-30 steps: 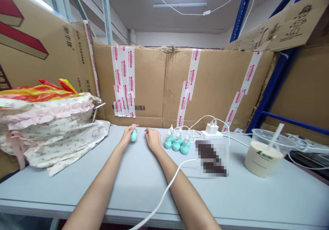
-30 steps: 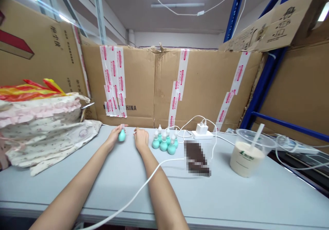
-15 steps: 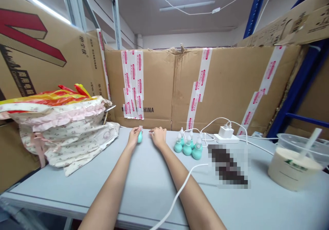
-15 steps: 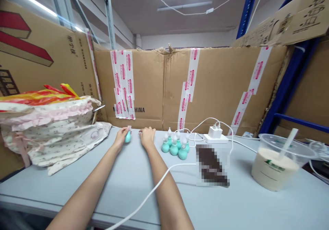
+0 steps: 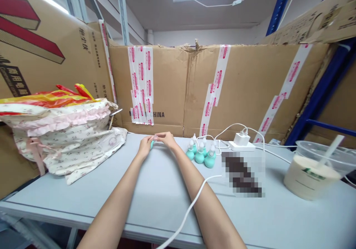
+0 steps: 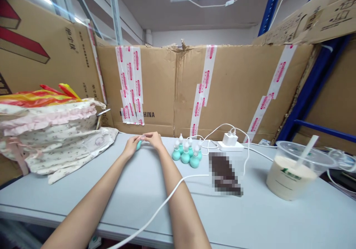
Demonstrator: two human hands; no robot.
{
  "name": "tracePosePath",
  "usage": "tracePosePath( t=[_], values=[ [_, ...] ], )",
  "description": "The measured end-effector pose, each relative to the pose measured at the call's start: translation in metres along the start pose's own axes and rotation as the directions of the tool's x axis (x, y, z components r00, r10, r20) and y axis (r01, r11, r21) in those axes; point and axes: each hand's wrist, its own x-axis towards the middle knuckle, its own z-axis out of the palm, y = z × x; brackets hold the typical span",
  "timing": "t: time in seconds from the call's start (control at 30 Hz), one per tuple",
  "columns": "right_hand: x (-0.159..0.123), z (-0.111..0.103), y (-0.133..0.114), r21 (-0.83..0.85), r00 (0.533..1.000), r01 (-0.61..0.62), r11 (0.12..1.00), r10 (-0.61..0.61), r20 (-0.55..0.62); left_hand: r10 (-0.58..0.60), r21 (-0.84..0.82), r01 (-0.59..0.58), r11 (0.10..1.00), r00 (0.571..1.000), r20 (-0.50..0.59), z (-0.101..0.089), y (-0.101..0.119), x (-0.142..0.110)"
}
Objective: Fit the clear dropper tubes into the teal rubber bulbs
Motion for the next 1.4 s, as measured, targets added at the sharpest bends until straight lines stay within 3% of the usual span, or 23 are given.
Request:
tracePosePath(
  t=[0.07, 0.23, 0.37, 0.6, 0.73, 0.93, 1.03, 1.1, 1.23, 1.4],
  values=[
    [-0.001, -0.002, -0.003, 0.001, 1.0, -0.024, 1.0, 0.024, 0.009, -0.011, 0.006, 0.011, 1.0, 1.0, -0.001, 0.001, -0.003, 0.001],
    [-0.004, -0.007, -0.012, 0.002, 0.991, -0.07, 0.998, 0.07, -0.118, -0.002, -0.126, 0.01, 0.992, 0.998, 0.056, 0.003, -0.013, 0.001],
    [-0.004, -0.005, -0.013, 0.03, 0.982, -0.082, 0.996, 0.085, -0.166, 0.1, 0.028, -0.105, 0.994, 0.987, 0.129, 0.0, -0.009, -0.002],
    [-0.003, 0.009, -0.015, -0.056, 0.98, 0.143, 0.988, -0.149, -0.129, 0.173, 0.319, -0.17, 0.933, 0.985, 0.017, -0.011, 0.004, -0.011],
    [-0.007, 0.017, -0.016, -0.09, 0.958, 0.182, 0.979, -0.197, -0.208, 0.178, 0.446, -0.162, 0.881, 0.984, 0.006, -0.014, 0.012, -0.015],
    [-0.016, 0.026, -0.024, -0.18, 0.902, 0.234, 0.956, -0.282, -0.327, 0.139, 0.512, -0.079, 0.855, 0.987, -0.079, -0.014, 0.016, -0.017],
    [-0.015, 0.02, -0.032, -0.154, 0.832, 0.178, 0.972, -0.232, -0.504, 0.072, 0.53, 0.02, 0.848, 0.986, -0.152, -0.013, 0.007, -0.016],
    [-0.014, 0.013, -0.033, -0.141, 0.813, 0.131, 0.981, -0.188, -0.551, 0.061, 0.451, 0.044, 0.891, 0.975, -0.214, -0.013, 0.0, -0.013],
    [-0.017, 0.011, -0.022, -0.337, 0.914, 0.067, 0.939, -0.193, -0.357, 0.096, 0.211, -0.026, 0.977, 0.939, -0.33, -0.013, -0.008, -0.005],
    [-0.019, 0.026, -0.012, -0.539, 0.957, 0.063, 0.84, -0.204, -0.206, 0.016, 0.043, -0.003, 0.999, 0.95, -0.313, -0.01, -0.017, -0.003]
  ],
)
